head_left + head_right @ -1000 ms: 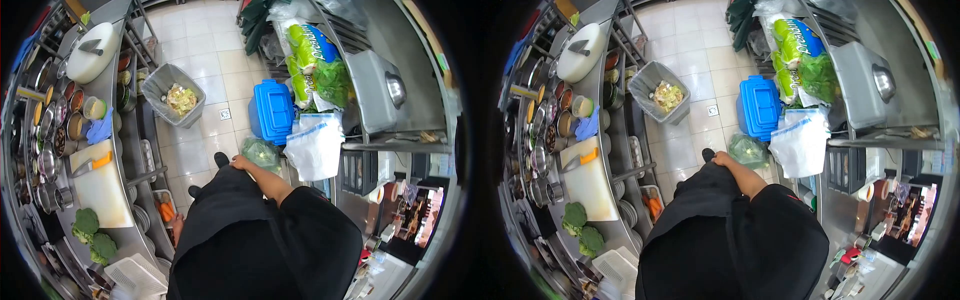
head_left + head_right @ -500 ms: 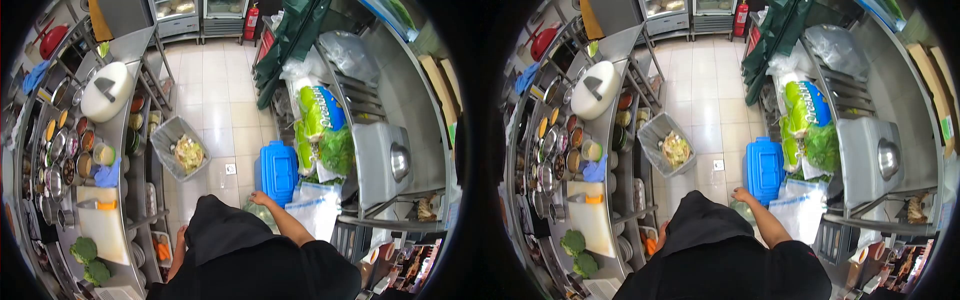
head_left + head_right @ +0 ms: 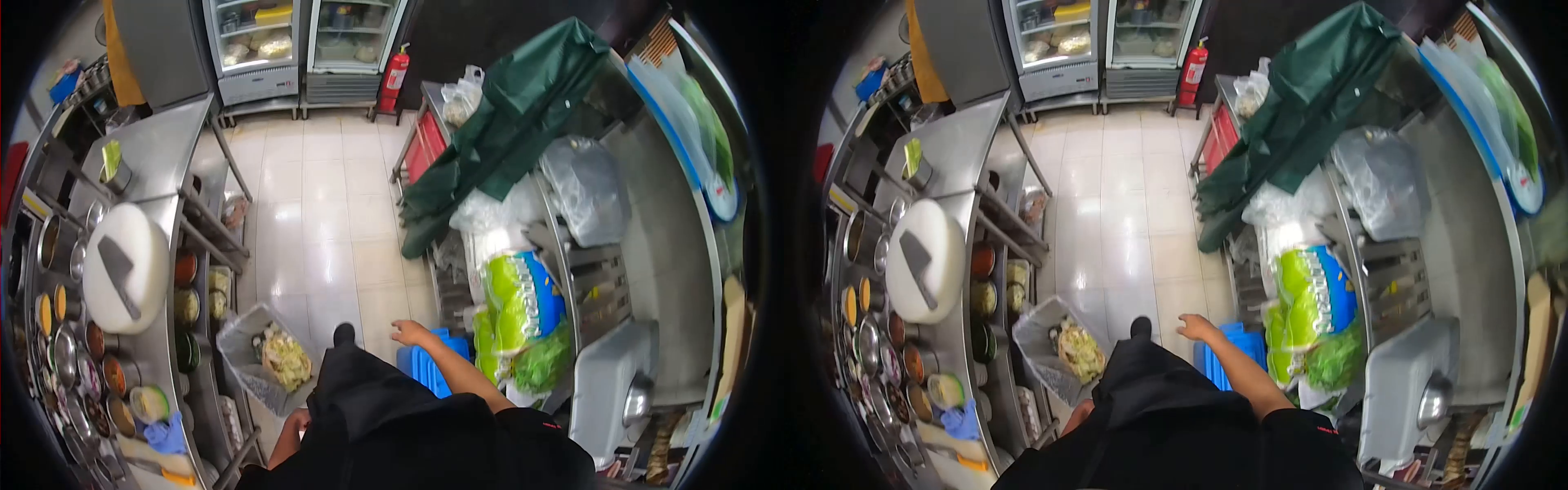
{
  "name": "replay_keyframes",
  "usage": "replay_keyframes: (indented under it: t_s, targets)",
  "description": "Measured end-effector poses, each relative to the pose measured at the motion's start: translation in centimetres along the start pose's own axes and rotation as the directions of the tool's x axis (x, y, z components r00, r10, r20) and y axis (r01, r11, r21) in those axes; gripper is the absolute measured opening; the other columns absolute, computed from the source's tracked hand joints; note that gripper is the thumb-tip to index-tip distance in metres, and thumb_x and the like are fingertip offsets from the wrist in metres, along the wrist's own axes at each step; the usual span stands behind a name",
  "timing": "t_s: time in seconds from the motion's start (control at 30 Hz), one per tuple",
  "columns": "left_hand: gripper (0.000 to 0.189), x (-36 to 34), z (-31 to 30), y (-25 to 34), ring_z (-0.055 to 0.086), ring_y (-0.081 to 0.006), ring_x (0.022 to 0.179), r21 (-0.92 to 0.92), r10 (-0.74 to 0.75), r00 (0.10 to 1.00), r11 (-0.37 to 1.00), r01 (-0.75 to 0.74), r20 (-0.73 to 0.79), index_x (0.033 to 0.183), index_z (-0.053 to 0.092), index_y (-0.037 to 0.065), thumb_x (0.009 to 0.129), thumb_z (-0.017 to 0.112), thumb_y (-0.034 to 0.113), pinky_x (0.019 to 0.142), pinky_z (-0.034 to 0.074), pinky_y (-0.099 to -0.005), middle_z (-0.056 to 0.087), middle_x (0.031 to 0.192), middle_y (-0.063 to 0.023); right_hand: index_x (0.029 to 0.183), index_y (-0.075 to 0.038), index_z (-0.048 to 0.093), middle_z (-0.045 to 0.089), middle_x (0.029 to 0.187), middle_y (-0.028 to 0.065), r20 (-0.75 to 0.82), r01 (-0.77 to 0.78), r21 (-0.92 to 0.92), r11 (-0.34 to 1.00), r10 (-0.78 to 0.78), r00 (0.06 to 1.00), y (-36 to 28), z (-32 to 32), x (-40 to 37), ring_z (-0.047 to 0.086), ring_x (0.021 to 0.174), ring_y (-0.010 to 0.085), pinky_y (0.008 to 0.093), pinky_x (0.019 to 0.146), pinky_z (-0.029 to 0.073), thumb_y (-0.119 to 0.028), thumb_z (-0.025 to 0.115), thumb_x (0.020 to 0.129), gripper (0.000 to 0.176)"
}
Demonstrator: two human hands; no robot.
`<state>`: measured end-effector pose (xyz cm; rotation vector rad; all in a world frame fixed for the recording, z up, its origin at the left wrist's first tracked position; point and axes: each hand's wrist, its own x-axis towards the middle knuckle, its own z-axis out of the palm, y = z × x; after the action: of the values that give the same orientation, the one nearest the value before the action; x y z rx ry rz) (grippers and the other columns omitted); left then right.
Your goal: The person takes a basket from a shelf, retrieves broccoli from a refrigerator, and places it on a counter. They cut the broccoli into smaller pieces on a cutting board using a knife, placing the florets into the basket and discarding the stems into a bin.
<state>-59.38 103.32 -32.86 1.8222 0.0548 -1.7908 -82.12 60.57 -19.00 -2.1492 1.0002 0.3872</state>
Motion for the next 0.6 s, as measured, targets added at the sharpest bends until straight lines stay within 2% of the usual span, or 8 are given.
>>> replay_keyframes:
  t_s: [0.07, 0.1, 0.13, 0.23, 0.37, 0.43, 0.5, 0.6]
  targets:
    - [0.029, 3.1, -0.4, 6.4, 0.066, -0.0239, 0.07, -0.112, -0.026, 0.999, 0.993, 0.03, 0.042, 0.093, 0.066, 0.007, 0.082, 0.063, 0.033, 0.053, 0.052, -0.0406, 0.066, 0.078, -0.0081, 0.126, -0.005, 0.056, 0.065, 0.111, 0.019, -0.016, -0.078, -0.007, 0.997, 0.078, 0.997, -1.3, -5.6, 1.2, 0.062, 0.103, 0.0335, 0.0393, 0.091, 0.048, -0.039, 0.065, 0.081, 0.057]
    - [0.026, 2.8, 0.0, 11.5, 0.066, -0.0232, 0.067, 0.11, -0.131, 0.973, 0.982, 0.154, -0.193, 0.091, 0.067, 0.006, 0.084, 0.06, 0.03, 0.05, 0.051, -0.0398, 0.064, 0.071, -0.0079, 0.126, -0.005, 0.057, 0.065, 0.112, 0.0189, -0.009, -0.116, 0.026, 0.993, 0.116, 0.993, -1.5, -7.5, 2.1, 0.062, 0.104, 0.0334, 0.0389, 0.092, 0.048, -0.039, 0.065, 0.081, 0.057]
    - [0.026, 3.2, -0.2, 16.0, 0.065, -0.0223, 0.065, 0.129, -0.073, 0.97, 0.986, 0.105, -0.234, 0.094, 0.065, 0.006, 0.085, 0.06, 0.03, 0.05, 0.051, -0.0385, 0.064, 0.072, -0.008, 0.125, -0.005, 0.057, 0.065, 0.113, 0.0189, -0.003, -0.154, 0.058, 0.986, 0.154, 0.988, -1.7, -9.4, 3.0, 0.061, 0.105, 0.0333, 0.0386, 0.093, 0.048, -0.038, 0.066, 0.081, 0.056]
    - [0.027, 4.7, -1.8, 27.4, 0.062, -0.0198, 0.062, -0.088, 0.187, 0.951, 0.973, -0.214, -0.248, 0.102, 0.058, 0.007, 0.089, 0.059, 0.03, 0.049, 0.051, -0.0346, 0.063, 0.077, -0.0082, 0.124, -0.004, 0.058, 0.064, 0.114, 0.0186, 0.056, -0.217, 0.15, 0.965, 0.211, 0.976, 0.0, -12.9, 6.7, 0.061, 0.106, 0.0325, 0.0376, 0.094, 0.047, -0.039, 0.066, 0.08, 0.057]
    - [0.029, 5.0, -2.5, 40.5, 0.057, -0.0158, 0.055, -0.287, 0.254, 0.9, 0.887, -0.363, -0.353, 0.109, 0.052, 0.006, 0.093, 0.058, 0.029, 0.046, 0.049, -0.0296, 0.06, 0.078, -0.0076, 0.123, -0.003, 0.059, 0.064, 0.114, 0.0183, 0.126, -0.232, 0.15, 0.961, 0.214, 0.969, 4.0, -14.7, 15.3, 0.062, 0.105, 0.032, 0.0371, 0.094, 0.047, -0.041, 0.067, 0.08, 0.058]
    - [0.028, 6.6, -3.9, 42.9, 0.056, -0.0161, 0.054, -0.301, 0.214, 0.883, 0.884, -0.357, -0.418, 0.11, 0.052, 0.007, 0.093, 0.057, 0.029, 0.045, 0.048, -0.0304, 0.059, 0.076, -0.0069, 0.123, -0.003, 0.059, 0.064, 0.114, 0.0185, 0.136, -0.201, 0.166, 0.965, 0.18, 0.974, 5.6, -16.0, 21.2, 0.062, 0.105, 0.0321, 0.0371, 0.093, 0.047, -0.042, 0.067, 0.08, 0.058]
    - [0.031, 8.4, -5.4, 42.7, 0.062, -0.0199, 0.064, -0.167, 0.29, 0.856, 0.905, -0.39, -0.429, 0.114, 0.051, 0.01, 0.094, 0.056, 0.032, 0.05, 0.051, -0.0343, 0.063, 0.078, -0.0093, 0.122, -0.002, 0.059, 0.064, 0.114, 0.0188, 0.091, -0.096, 0.169, 0.981, 0.081, 0.992, 6.6, -17.6, 28.0, 0.062, 0.106, 0.0323, 0.0371, 0.092, 0.048, -0.042, 0.067, 0.08, 0.058]
    - [0.028, 7.0, -3.3, 43.9, 0.053, -0.0159, 0.052, -0.303, -0.011, 0.853, 0.937, -0.174, -0.523, 0.107, 0.054, 0.006, 0.091, 0.057, 0.029, 0.045, 0.046, -0.0312, 0.057, 0.07, -0.0058, 0.121, -0.002, 0.06, 0.065, 0.111, 0.0196, 0.04, 0.021, 0.081, 0.997, -0.024, 0.999, 6.5, -20.8, 39.2, 0.062, 0.104, 0.0332, 0.0384, 0.089, 0.049, -0.039, 0.067, 0.08, 0.056]
